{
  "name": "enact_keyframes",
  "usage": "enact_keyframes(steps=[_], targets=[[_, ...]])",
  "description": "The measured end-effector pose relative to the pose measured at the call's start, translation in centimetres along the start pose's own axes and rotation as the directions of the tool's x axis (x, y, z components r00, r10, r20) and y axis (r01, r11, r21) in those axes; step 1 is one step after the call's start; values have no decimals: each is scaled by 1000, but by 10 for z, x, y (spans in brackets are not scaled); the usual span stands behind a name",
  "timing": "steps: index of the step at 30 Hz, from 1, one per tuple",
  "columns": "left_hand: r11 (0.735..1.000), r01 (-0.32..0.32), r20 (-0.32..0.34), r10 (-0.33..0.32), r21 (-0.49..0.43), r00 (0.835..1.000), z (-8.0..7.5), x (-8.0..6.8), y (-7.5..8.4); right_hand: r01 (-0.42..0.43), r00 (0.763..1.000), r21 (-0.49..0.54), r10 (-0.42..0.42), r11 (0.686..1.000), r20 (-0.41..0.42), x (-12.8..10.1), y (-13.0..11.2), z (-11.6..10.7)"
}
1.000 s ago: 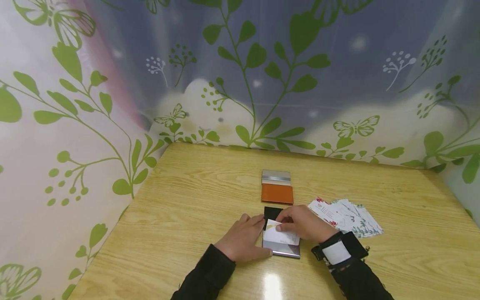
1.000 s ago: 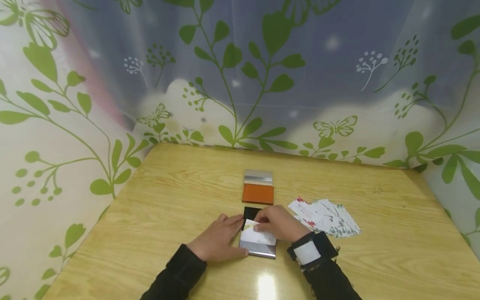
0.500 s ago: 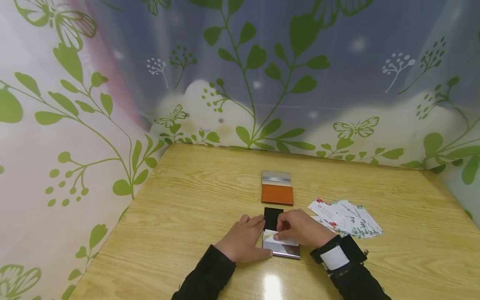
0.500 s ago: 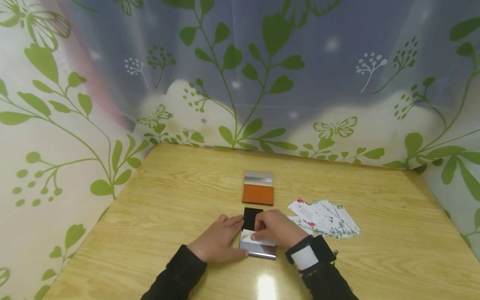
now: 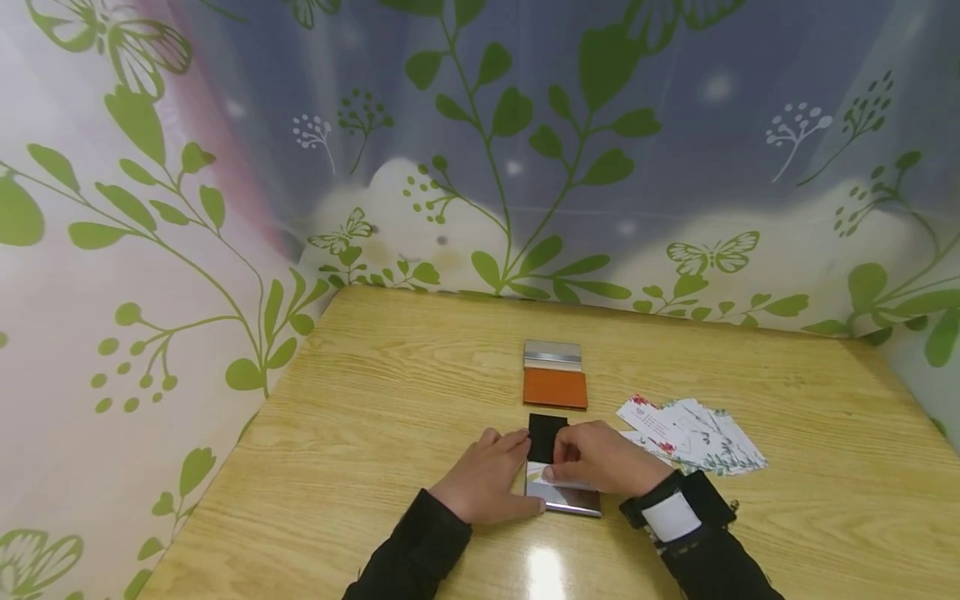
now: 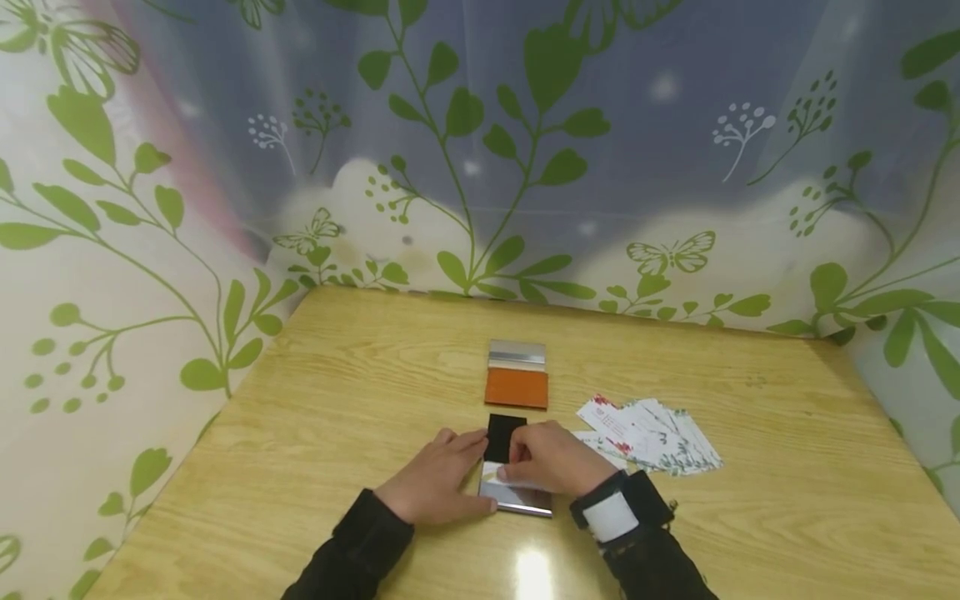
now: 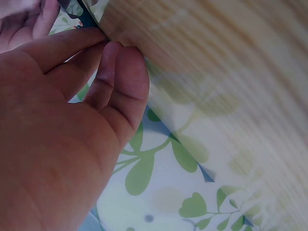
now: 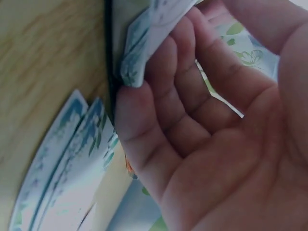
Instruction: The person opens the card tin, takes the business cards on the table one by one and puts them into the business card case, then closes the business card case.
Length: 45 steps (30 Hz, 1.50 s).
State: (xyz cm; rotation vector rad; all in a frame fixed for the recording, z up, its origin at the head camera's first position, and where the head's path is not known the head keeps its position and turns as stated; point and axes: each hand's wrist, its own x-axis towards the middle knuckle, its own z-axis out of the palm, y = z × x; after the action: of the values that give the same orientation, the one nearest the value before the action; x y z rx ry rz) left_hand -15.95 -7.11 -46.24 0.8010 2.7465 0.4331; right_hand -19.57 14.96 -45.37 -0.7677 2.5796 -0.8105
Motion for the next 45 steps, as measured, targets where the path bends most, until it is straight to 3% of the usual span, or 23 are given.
enact_keyframes(steps=[5, 9, 13, 17, 22, 30, 34, 37, 41, 45], targets=[[1000, 7, 9, -6, -10, 1000, 0, -1, 1, -75, 994, -54, 70, 996, -87, -2, 1, -5], [1000, 1, 1, -1, -1, 1000, 0, -1, 1, -162, 974, -147, 135, 976, -181, -10, 7, -17], [1000, -3, 0, 3, -2, 1000, 2, -1, 1, -346, 920, -214, 286, 914, -267, -24, 25, -35], [1000, -1, 4, 1, -6, 1000, 2, -1, 0, -478, 869, -201, 426, 855, -252, -37, 48, -51], [1000, 0, 3, 0, -5, 1000, 2, -2, 0, -499, 856, -139, 463, 855, -229, -46, 63, -62], [1000, -1, 0, 0, -7, 1000, 3, -2, 0, -536, 833, -124, 500, 835, -236, -49, 66, -69], [1000, -3, -4, 3, 2, 1000, 3, -1, 0, -513, 843, -114, 474, 851, -253, -51, 67, -73], [1000, -7, -6, 7, 2, 1000, 3, 0, -1, -465, 869, -117, 428, 877, -249, -54, 66, -77], [1000, -8, -6, 8, 2, 1000, 3, 0, -1, -349, 913, -79, 320, 934, -254, -57, 57, -84], [1000, -7, -9, 7, 13, 1000, 2, 1, -1, -217, 945, 29, 217, 976, -246, -52, 44, -83]])
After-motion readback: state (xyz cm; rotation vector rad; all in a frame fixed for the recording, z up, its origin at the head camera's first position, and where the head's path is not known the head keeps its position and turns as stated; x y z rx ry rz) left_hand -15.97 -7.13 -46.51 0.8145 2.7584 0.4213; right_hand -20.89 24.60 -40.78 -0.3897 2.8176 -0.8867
